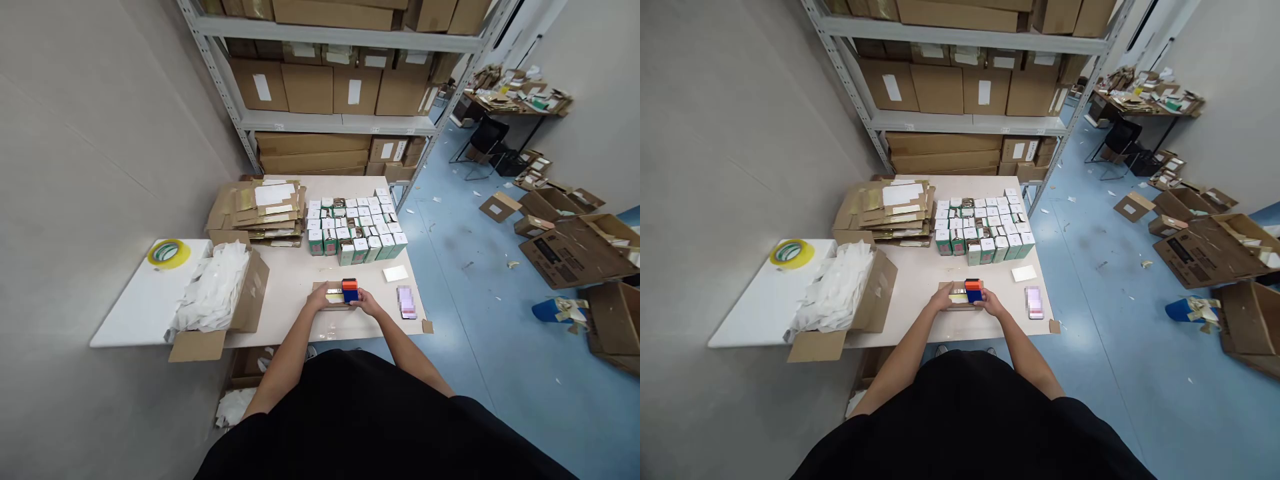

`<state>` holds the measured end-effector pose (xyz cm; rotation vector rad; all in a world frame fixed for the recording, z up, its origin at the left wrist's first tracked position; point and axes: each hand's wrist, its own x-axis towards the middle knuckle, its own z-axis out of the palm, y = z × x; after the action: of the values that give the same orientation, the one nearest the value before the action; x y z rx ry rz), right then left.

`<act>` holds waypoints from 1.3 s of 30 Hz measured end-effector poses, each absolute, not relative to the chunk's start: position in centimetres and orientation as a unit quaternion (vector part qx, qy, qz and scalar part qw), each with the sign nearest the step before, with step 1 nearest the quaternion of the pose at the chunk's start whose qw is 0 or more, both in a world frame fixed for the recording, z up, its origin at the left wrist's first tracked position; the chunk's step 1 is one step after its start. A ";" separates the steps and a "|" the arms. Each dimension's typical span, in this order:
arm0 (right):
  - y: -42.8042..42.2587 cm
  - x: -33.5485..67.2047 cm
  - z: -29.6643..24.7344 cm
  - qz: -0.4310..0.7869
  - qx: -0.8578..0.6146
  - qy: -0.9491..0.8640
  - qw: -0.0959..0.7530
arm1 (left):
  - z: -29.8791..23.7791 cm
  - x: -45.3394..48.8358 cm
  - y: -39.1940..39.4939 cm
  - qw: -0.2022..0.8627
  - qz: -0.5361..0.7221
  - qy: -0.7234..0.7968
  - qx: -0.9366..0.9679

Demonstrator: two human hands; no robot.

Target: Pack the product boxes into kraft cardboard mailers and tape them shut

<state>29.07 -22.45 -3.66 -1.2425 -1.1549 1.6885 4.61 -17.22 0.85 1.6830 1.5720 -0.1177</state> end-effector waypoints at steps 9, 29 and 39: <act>-22.8 29.0 -3.2 0.623 -0.501 -0.503 0.329 | 5.5 7.3 -12.1 0.551 0.159 0.455 0.681; -23.4 27.7 -1.1 0.475 -0.580 -0.583 0.314 | 5.7 6.9 -12.0 0.568 0.211 0.491 0.626; -21.6 29.0 0.3 0.506 -0.539 -0.620 0.262 | 6.9 4.8 -13.5 0.489 0.335 0.567 0.572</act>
<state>29.01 -21.63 0.29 -1.4584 -1.6791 1.3701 4.79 -13.47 6.94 1.3895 1.3789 0.8148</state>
